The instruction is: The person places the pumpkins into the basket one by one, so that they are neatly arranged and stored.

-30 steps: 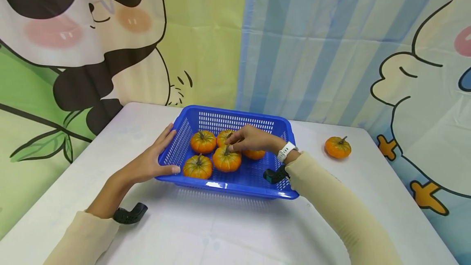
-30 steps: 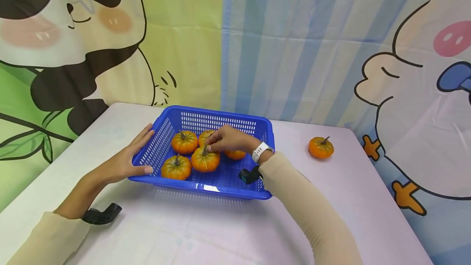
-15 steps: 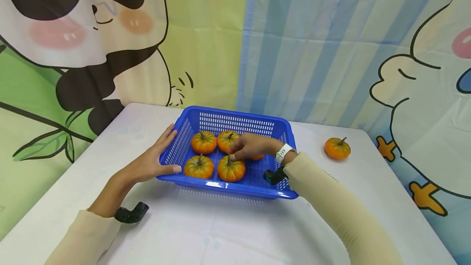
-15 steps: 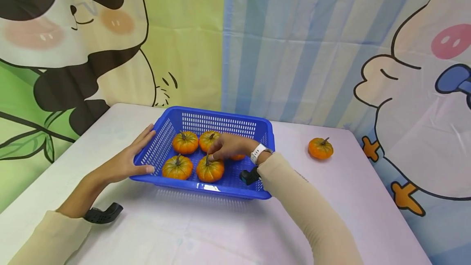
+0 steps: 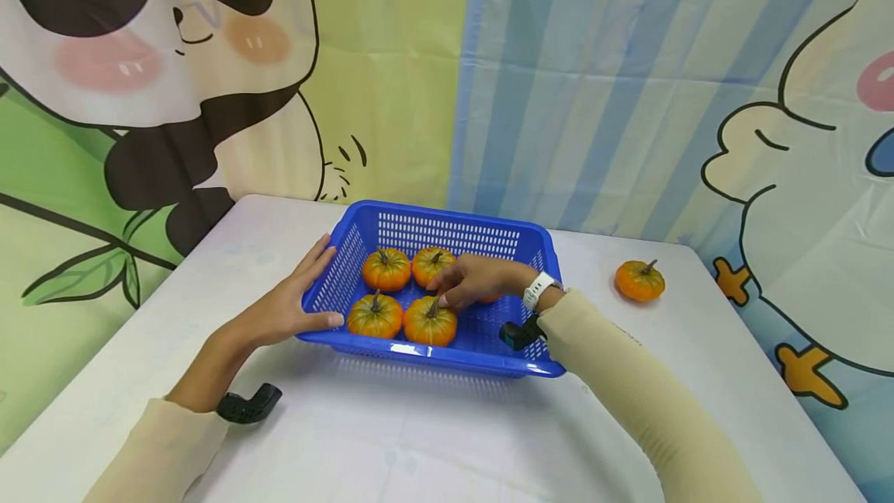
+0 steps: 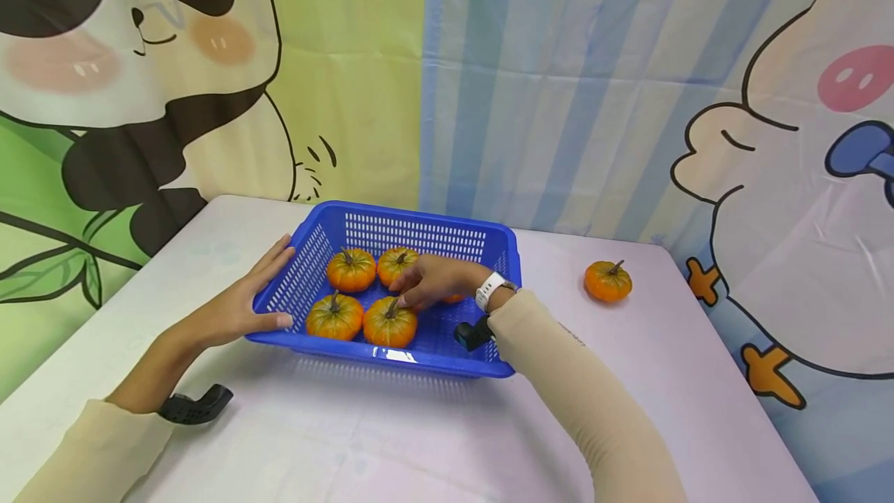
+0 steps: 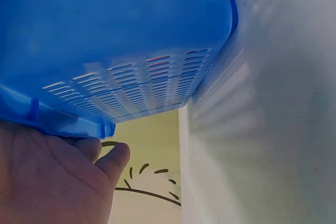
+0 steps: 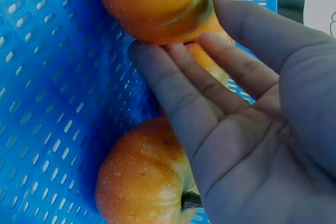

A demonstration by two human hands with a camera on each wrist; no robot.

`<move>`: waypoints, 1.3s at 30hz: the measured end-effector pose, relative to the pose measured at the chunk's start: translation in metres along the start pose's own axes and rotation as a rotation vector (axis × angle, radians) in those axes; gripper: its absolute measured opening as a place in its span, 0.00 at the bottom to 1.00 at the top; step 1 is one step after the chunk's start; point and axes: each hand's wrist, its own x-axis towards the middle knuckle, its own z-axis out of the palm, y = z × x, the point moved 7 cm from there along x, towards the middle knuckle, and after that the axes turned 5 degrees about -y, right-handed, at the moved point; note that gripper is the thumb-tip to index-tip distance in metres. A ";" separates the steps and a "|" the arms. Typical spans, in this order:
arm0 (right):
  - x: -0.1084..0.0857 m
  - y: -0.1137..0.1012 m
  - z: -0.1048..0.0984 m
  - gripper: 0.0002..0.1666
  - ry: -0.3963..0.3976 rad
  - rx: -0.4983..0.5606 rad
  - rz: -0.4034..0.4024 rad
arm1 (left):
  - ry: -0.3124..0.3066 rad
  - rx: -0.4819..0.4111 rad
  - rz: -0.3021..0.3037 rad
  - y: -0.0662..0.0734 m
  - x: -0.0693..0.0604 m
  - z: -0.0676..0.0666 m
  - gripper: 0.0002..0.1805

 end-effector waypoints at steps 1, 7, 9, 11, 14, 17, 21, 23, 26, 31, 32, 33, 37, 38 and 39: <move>0.000 -0.001 -0.001 0.23 0.004 -0.034 -0.009 | 0.001 0.000 0.000 0.000 0.000 0.000 0.57; -0.002 -0.006 -0.007 0.23 0.048 -0.168 -0.036 | 0.003 -0.005 -0.002 0.000 0.000 0.000 0.57; -0.004 -0.007 -0.009 0.22 0.067 -0.168 -0.043 | 0.002 -0.006 -0.003 0.000 0.000 0.000 0.57; -0.006 -0.008 -0.010 0.21 0.082 -0.154 -0.044 | -0.001 -0.004 -0.001 0.000 0.000 0.000 0.57; -0.008 -0.010 -0.014 0.21 0.106 -0.129 -0.057 | -0.004 -0.008 0.007 0.001 0.000 -0.001 0.58; -0.011 -0.012 -0.018 0.21 0.132 -0.113 -0.072 | -0.007 -0.017 0.012 0.002 0.001 -0.001 0.59; -0.017 -0.017 -0.023 0.21 0.161 -0.089 -0.107 | -0.012 -0.027 0.009 0.000 0.001 -0.001 0.60; -0.020 -0.018 -0.025 0.22 0.171 -0.072 -0.127 | -0.012 -0.033 0.008 -0.001 0.001 -0.001 0.60; -0.026 -0.018 -0.028 0.22 0.192 -0.049 -0.137 | -0.014 -0.039 0.011 -0.002 0.001 -0.001 0.61; -0.036 -0.016 -0.032 0.23 0.226 -0.024 -0.136 | -0.014 -0.039 0.009 -0.001 0.001 -0.001 0.62; -0.038 -0.015 -0.033 0.23 0.231 -0.011 -0.135 | -0.014 -0.040 0.008 -0.001 0.001 -0.001 0.62; -0.041 -0.015 -0.034 0.23 0.240 0.001 -0.136 | -0.014 -0.039 0.007 -0.001 0.001 -0.001 0.62; -0.051 -0.012 -0.040 0.22 0.276 0.064 -0.148 | -0.015 -0.038 0.003 0.000 0.001 0.000 0.61; -0.054 -0.012 -0.041 0.22 0.285 0.083 -0.160 | -0.015 -0.036 0.003 0.000 0.001 0.000 0.61; -0.057 -0.012 -0.043 0.22 0.296 0.097 -0.166 | -0.015 -0.034 0.003 0.000 0.001 0.000 0.61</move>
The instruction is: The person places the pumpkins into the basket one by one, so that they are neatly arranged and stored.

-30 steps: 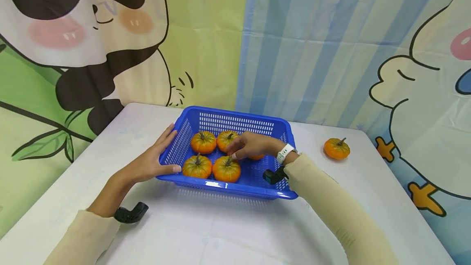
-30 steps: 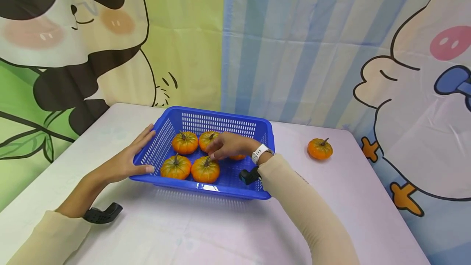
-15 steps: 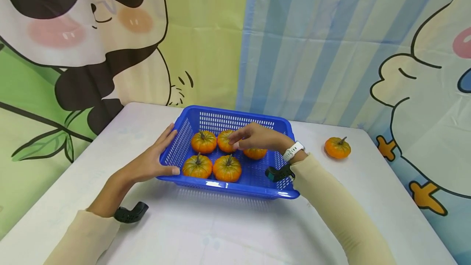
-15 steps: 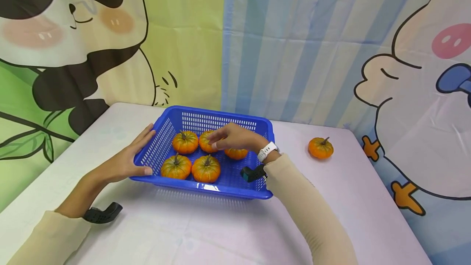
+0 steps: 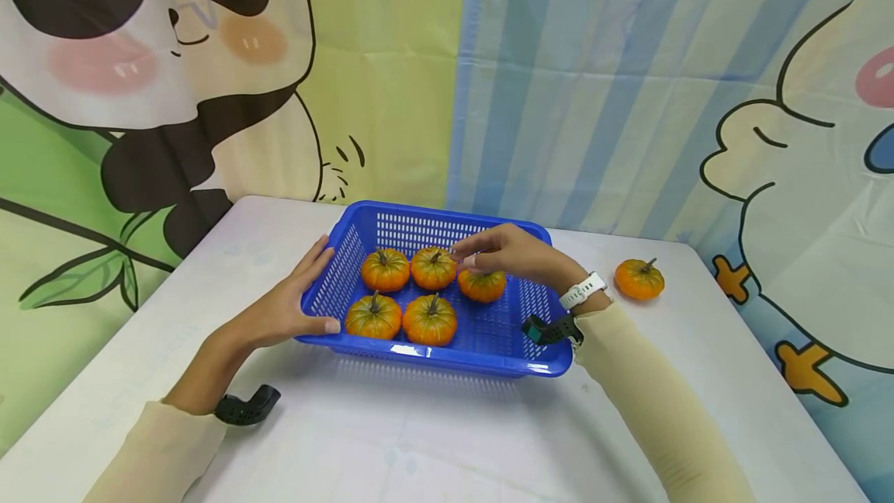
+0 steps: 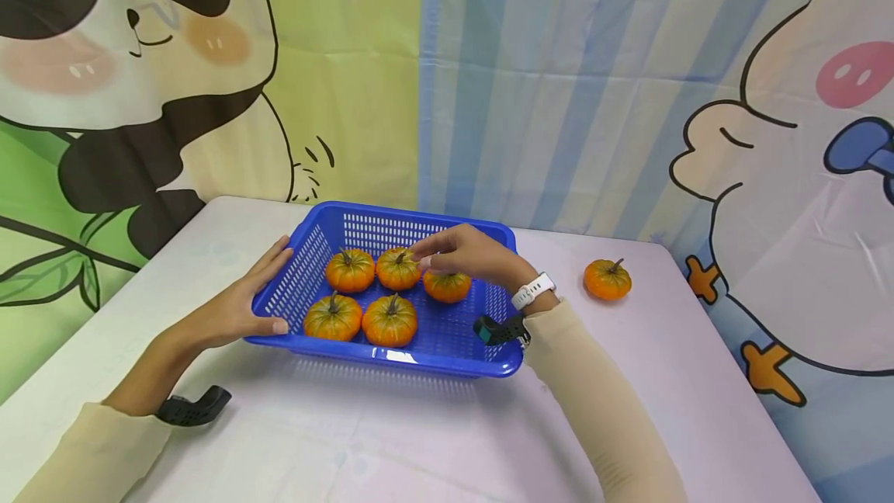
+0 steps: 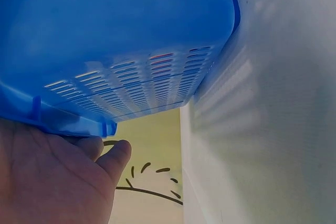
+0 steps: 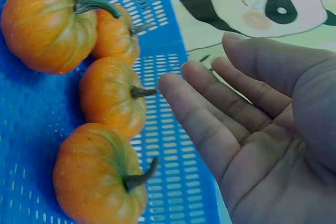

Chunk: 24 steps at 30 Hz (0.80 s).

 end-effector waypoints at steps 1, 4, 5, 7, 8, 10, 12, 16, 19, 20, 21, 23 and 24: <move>-0.003 -0.001 -0.002 0.22 0.009 0.013 -0.005 | 0.001 0.000 0.000 0.000 0.000 0.000 0.61; -0.013 -0.001 -0.010 0.21 0.037 0.038 -0.022 | 0.003 0.002 -0.001 0.000 0.000 0.000 0.61; -0.016 0.000 -0.013 0.21 0.048 0.039 -0.024 | 0.003 0.004 -0.001 0.000 0.000 0.000 0.61; -0.023 0.002 -0.019 0.21 0.076 0.036 -0.024 | 0.003 0.006 -0.003 -0.001 0.000 0.000 0.61; -0.027 0.003 -0.022 0.21 0.090 0.043 -0.025 | 0.002 0.008 -0.004 -0.001 0.000 0.000 0.61; -0.034 0.006 -0.028 0.21 0.120 0.063 -0.032 | 0.003 0.008 -0.002 -0.001 0.000 0.000 0.61; -0.041 0.010 -0.033 0.22 0.145 0.086 -0.047 | 0.003 0.009 -0.001 -0.001 0.000 0.000 0.61; -0.057 0.020 -0.043 0.23 0.192 0.120 -0.063 | 0.004 0.011 0.004 -0.002 -0.001 0.000 0.61; -0.070 0.028 -0.050 0.24 0.242 0.122 -0.055 | 0.003 0.014 0.006 -0.002 -0.001 0.000 0.61; -0.074 0.030 -0.053 0.25 0.256 0.122 -0.057 | 0.002 0.015 0.006 -0.002 -0.001 0.000 0.61; -0.079 0.034 -0.056 0.25 0.273 0.119 -0.055 | 0.002 0.015 0.007 -0.002 -0.001 0.000 0.61; -0.088 0.040 -0.061 0.27 0.307 0.114 -0.054 | 0.002 0.014 0.007 -0.002 -0.001 0.000 0.61; -0.093 0.043 -0.064 0.27 0.325 0.103 -0.050 | 0.003 0.014 0.006 -0.002 -0.001 0.000 0.61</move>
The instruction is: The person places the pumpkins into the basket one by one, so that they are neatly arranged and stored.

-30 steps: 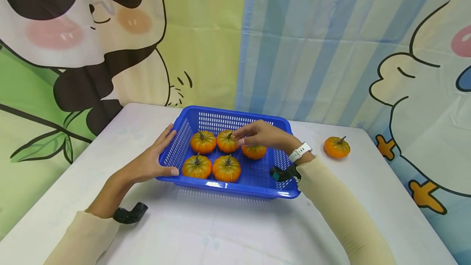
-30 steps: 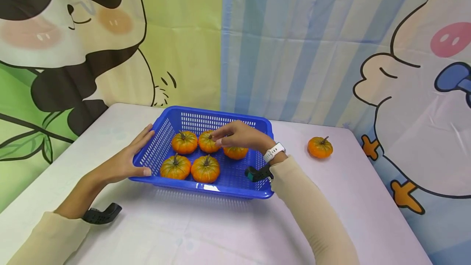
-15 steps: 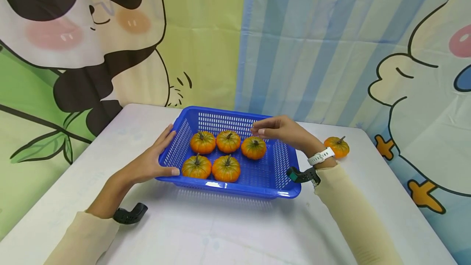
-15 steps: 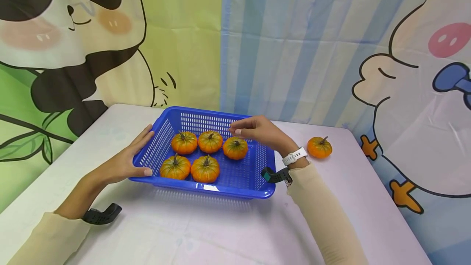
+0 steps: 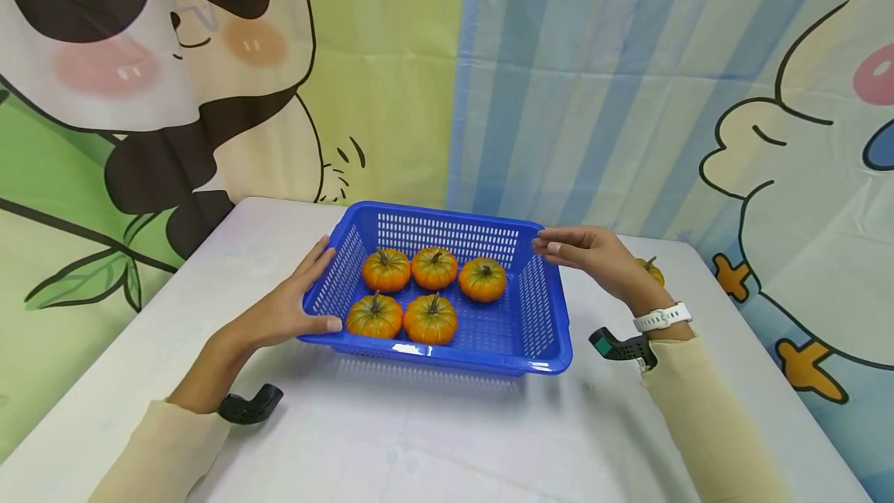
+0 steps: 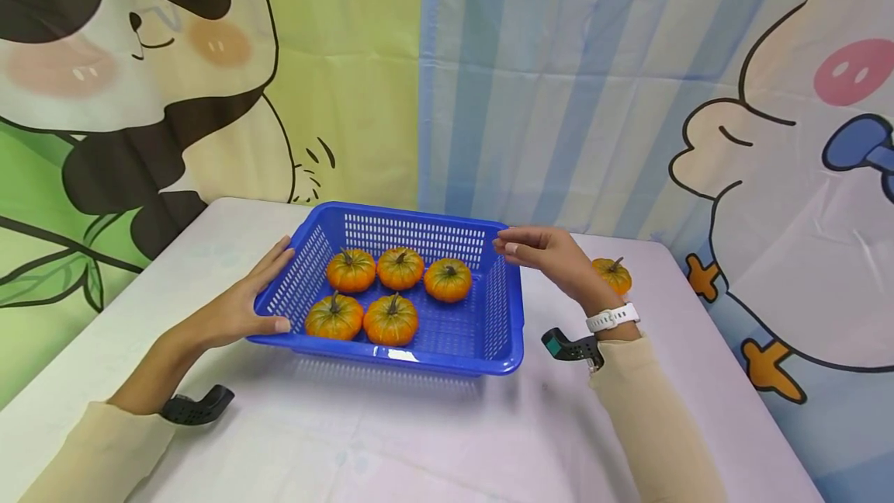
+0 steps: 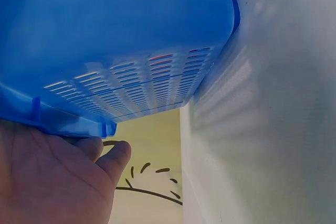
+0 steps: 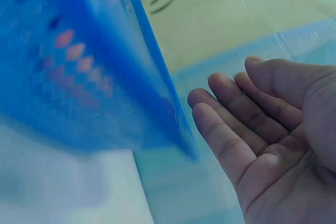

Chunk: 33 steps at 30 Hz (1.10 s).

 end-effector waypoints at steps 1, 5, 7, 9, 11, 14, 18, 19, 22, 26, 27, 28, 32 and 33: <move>-0.004 0.003 -0.005 0.27 0.019 -0.007 0.005 | 0.000 0.000 0.000 0.000 0.000 0.000 0.61; -0.020 0.018 -0.024 0.28 0.117 -0.043 0.054 | 0.001 0.006 -0.003 0.000 0.000 0.000 0.60; -0.027 0.026 -0.033 0.29 0.164 -0.042 0.076 | 0.001 0.008 -0.006 0.001 0.000 0.000 0.60; -0.035 0.034 -0.042 0.30 0.207 -0.041 0.097 | 0.001 0.010 -0.009 0.001 0.000 0.000 0.60; -0.043 0.041 -0.050 0.32 0.242 -0.059 0.111 | 0.001 0.010 -0.011 0.002 0.000 0.000 0.59; -0.054 0.050 -0.061 0.34 0.276 -0.083 0.127 | 0.000 0.009 -0.012 0.002 0.000 0.000 0.59; -0.067 0.060 -0.075 0.35 0.320 -0.069 0.152 | 0.002 0.002 -0.011 0.001 0.000 0.001 0.59; -0.070 0.063 -0.079 0.36 0.327 -0.060 0.161 | 0.003 -0.002 -0.011 0.001 0.000 0.001 0.59; -0.078 0.068 -0.088 0.37 0.346 -0.013 0.183 | 0.005 -0.009 -0.010 0.001 0.000 0.000 0.59; -0.089 0.072 -0.097 0.37 0.373 0.084 0.181 | 0.005 -0.009 -0.012 0.002 0.000 0.000 0.59; -0.092 0.074 -0.099 0.37 0.387 0.106 0.174 | 0.005 -0.008 -0.012 0.002 0.000 0.000 0.59; -0.094 0.075 -0.102 0.37 0.402 0.124 0.165 | 0.005 -0.008 -0.012 0.001 0.000 0.001 0.59; -0.101 0.084 -0.115 0.35 0.467 0.201 0.131 | 0.005 -0.004 -0.012 0.001 0.000 0.001 0.59; -0.103 0.087 -0.118 0.33 0.481 0.227 0.123 | 0.004 -0.003 -0.011 0.002 0.000 0.001 0.59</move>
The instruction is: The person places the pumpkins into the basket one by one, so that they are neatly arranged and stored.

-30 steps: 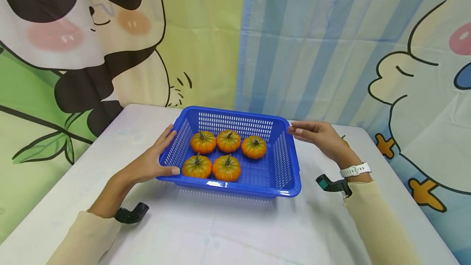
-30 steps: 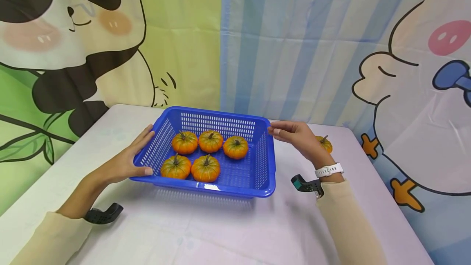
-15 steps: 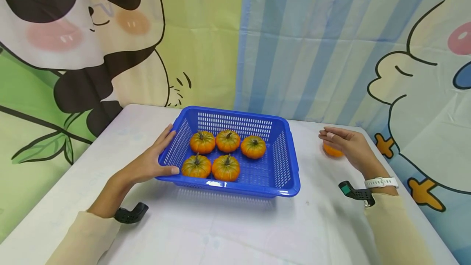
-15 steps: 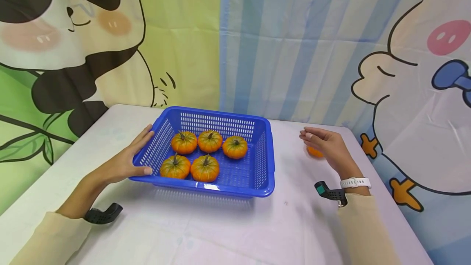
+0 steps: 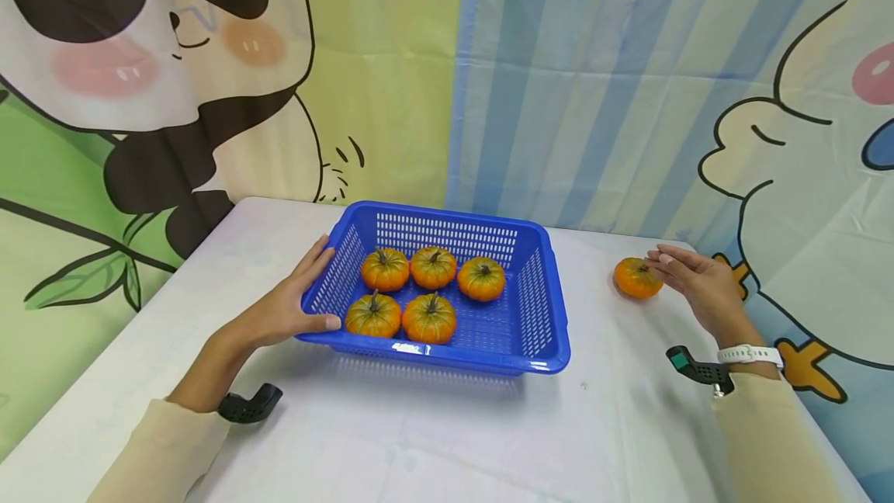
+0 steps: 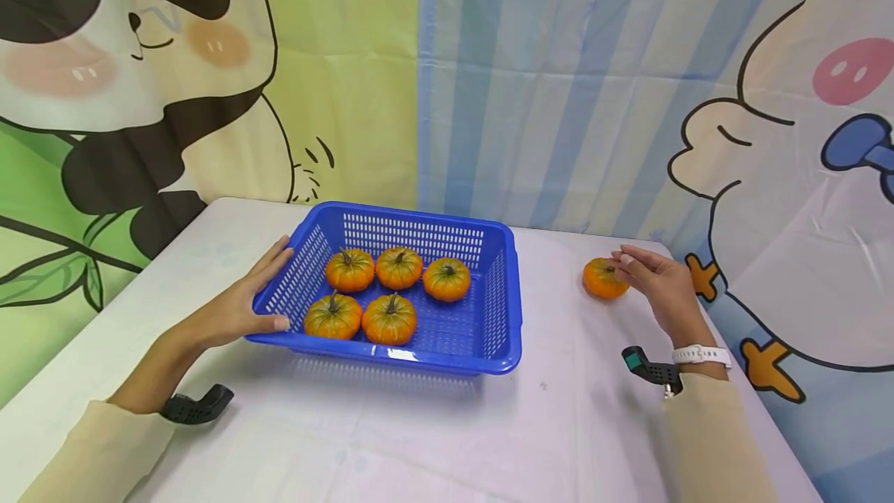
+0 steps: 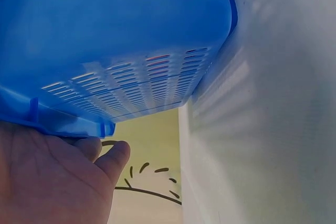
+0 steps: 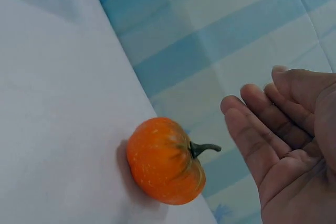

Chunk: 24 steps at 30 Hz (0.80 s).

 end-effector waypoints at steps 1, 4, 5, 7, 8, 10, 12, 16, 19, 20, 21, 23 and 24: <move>0.000 0.002 -0.004 0.32 0.014 0.026 0.000 | -0.002 0.000 0.001 0.000 0.000 0.000 0.59; 0.003 0.009 -0.014 0.30 0.046 0.099 0.002 | -0.004 0.003 0.006 0.000 0.001 0.000 0.59; 0.004 0.011 -0.016 0.31 0.056 0.084 0.005 | -0.003 0.003 0.008 0.000 0.001 0.000 0.59; 0.006 0.014 -0.022 0.34 0.082 0.028 0.010 | -0.002 0.002 0.009 0.000 0.001 0.000 0.59; 0.007 0.016 -0.025 0.35 0.100 0.006 0.010 | -0.001 0.001 0.008 0.000 0.001 0.000 0.59; 0.008 0.020 -0.031 0.38 0.144 -0.040 0.016 | 0.000 0.000 0.005 0.000 0.000 0.000 0.59; 0.009 0.024 -0.037 0.40 0.190 -0.065 0.026 | -0.001 0.001 0.001 0.000 0.000 0.000 0.59; 0.011 0.037 -0.044 0.41 0.223 -0.062 0.070 | 0.002 -0.004 0.003 0.001 -0.001 0.000 0.59; 0.013 0.049 -0.044 0.44 0.197 -0.051 0.134 | 0.004 -0.008 0.009 0.001 -0.001 -0.001 0.59; 0.013 0.054 -0.043 0.46 0.187 -0.022 0.159 | 0.004 -0.009 0.013 0.001 -0.001 -0.001 0.59; 0.013 0.058 -0.043 0.48 0.176 0.008 0.189 | 0.004 -0.009 0.016 0.001 -0.001 -0.001 0.59; 0.014 0.067 -0.041 0.53 0.153 0.068 0.260 | 0.005 -0.008 0.017 0.001 -0.001 0.000 0.59; 0.014 0.071 -0.041 0.55 0.145 0.112 0.292 | 0.005 -0.006 0.017 0.000 -0.001 0.000 0.58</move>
